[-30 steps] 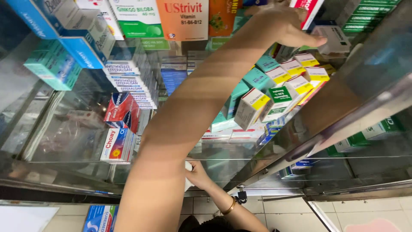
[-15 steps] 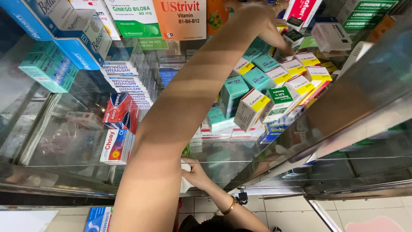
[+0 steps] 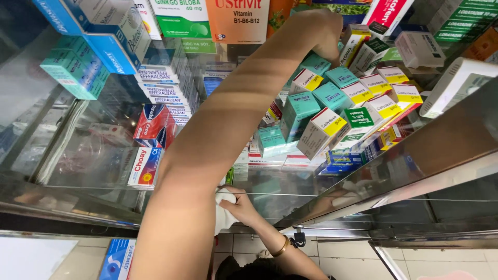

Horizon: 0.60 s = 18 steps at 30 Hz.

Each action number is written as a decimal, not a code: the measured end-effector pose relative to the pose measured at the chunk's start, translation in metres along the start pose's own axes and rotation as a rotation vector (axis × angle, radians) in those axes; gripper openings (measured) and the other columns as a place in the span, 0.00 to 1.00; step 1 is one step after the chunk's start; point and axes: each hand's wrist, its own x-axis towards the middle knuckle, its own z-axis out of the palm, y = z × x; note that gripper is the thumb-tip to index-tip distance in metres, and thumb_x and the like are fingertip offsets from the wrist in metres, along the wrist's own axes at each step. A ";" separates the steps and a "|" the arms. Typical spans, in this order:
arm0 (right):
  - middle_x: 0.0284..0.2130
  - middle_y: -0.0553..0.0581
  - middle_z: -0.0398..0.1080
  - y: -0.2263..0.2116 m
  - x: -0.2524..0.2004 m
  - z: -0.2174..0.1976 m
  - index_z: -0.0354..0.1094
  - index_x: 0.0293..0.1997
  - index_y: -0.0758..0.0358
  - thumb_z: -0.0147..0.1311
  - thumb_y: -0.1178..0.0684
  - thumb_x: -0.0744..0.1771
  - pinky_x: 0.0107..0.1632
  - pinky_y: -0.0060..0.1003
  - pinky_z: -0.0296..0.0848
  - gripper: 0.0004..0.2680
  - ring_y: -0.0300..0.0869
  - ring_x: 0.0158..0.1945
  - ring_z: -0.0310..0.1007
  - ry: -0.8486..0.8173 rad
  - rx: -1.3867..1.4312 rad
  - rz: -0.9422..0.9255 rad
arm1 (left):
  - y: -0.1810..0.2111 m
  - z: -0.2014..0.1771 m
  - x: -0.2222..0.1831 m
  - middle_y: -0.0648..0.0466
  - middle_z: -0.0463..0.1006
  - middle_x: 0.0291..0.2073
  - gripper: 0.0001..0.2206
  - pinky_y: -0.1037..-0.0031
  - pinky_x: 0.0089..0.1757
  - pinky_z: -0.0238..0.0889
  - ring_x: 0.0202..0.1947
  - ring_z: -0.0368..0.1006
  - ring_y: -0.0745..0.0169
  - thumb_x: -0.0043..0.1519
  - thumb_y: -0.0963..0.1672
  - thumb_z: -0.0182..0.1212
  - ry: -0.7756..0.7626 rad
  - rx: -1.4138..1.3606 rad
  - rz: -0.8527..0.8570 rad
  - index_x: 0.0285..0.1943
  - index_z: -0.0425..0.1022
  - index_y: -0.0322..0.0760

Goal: The recorder is cleaning and organizing various boxes of medicine on glass shelves within a pharmacy cabinet.

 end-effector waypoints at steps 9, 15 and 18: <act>0.41 0.49 0.75 0.006 0.001 0.001 0.73 0.50 0.69 0.57 0.60 0.67 0.48 0.29 0.73 0.07 0.31 0.43 0.72 -0.019 0.029 0.065 | -0.056 0.005 -0.053 0.47 0.81 0.51 0.26 0.53 0.48 0.70 0.51 0.77 0.45 0.50 0.56 0.74 -0.028 0.095 0.036 0.51 0.82 0.38; 0.39 0.50 0.75 0.012 -0.001 0.000 0.73 0.49 0.71 0.57 0.60 0.68 0.44 0.30 0.75 0.07 0.33 0.41 0.74 -0.032 -0.001 0.055 | -0.075 -0.016 -0.124 0.47 0.82 0.47 0.24 0.55 0.46 0.71 0.48 0.78 0.45 0.46 0.54 0.74 -0.077 0.136 -0.042 0.49 0.84 0.43; 0.38 0.50 0.76 0.009 -0.002 0.001 0.74 0.50 0.71 0.57 0.60 0.68 0.43 0.30 0.75 0.07 0.33 0.39 0.74 -0.017 -0.038 0.095 | -0.081 -0.024 -0.143 0.45 0.82 0.43 0.29 0.57 0.45 0.71 0.44 0.79 0.44 0.43 0.57 0.76 -0.052 0.140 -0.044 0.47 0.83 0.39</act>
